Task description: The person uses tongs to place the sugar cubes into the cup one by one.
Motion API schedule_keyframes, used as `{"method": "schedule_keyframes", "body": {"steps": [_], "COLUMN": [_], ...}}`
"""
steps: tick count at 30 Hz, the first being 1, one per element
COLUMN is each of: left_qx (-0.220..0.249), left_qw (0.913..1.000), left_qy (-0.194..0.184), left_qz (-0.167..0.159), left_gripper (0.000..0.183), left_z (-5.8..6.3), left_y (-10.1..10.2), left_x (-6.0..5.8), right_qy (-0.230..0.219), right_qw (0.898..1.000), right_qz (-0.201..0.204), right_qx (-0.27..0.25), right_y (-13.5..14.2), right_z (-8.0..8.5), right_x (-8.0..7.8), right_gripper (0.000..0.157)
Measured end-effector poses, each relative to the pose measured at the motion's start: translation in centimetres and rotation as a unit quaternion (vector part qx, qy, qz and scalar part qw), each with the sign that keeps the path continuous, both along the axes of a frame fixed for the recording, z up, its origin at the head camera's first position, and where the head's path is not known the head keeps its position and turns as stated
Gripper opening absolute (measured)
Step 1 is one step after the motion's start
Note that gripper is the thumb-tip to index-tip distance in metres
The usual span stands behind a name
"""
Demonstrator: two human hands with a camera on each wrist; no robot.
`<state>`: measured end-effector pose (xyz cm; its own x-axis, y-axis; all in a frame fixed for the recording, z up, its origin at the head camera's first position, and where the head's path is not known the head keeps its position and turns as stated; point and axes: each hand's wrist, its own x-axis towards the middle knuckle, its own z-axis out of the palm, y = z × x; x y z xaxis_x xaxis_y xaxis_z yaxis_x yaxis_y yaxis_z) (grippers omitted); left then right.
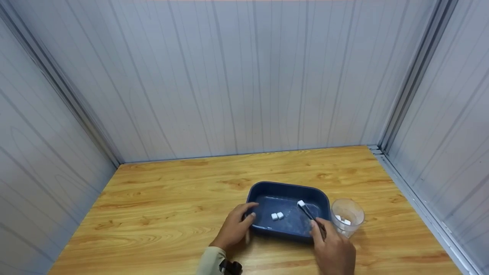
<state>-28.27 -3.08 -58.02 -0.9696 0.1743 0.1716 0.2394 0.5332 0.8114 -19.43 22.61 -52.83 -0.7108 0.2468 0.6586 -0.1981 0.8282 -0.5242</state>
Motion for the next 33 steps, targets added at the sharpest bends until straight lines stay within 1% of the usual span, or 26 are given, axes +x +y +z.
{"method": "schedule_keyframes", "body": {"steps": [7, 12, 18, 25, 30, 33], "left_qx": [-0.002, -0.002, -0.003, -0.01, -0.009, -0.007], "left_qw": [1.0, 1.0, 1.0, 0.9999, 1.0, 1.0], "left_qy": [0.0, 0.001, 0.002, 0.0, -0.001, 0.003], "left_qz": [-0.003, -0.002, 0.001, -0.006, -0.003, -0.002], "left_gripper": [0.032, 0.032, 0.032, 0.032, 0.032, 0.032], "left_z": [0.0, 0.0, 0.1, 0.2, 0.3, 0.2], "left_y": [0.1, 0.1, 0.1, 0.0, 0.1, 0.1], "left_x": [0.0, 0.0, 0.0, 0.1, 0.1, 0.2], "right_qy": [-0.025, -0.029, -0.05, -0.037, -0.052, -0.051], "right_qw": [1.0, 0.999, 0.998, 0.999, 0.998, 0.998], "right_qz": [-0.013, -0.022, -0.024, -0.01, -0.014, -0.012], "right_qx": [-0.012, -0.012, -0.024, -0.028, -0.033, -0.032], "right_y": [0.2, 0.4, 0.7, 1.1, 1.1, 1.2], "right_z": [0.5, 0.8, 1.0, 0.9, 1.2, 1.2], "right_x": [0.4, 0.5, 0.6, 0.8, 0.9, 0.9], "right_gripper": [0.015, 0.017, 0.018, 0.017, 0.02, 0.021]}}
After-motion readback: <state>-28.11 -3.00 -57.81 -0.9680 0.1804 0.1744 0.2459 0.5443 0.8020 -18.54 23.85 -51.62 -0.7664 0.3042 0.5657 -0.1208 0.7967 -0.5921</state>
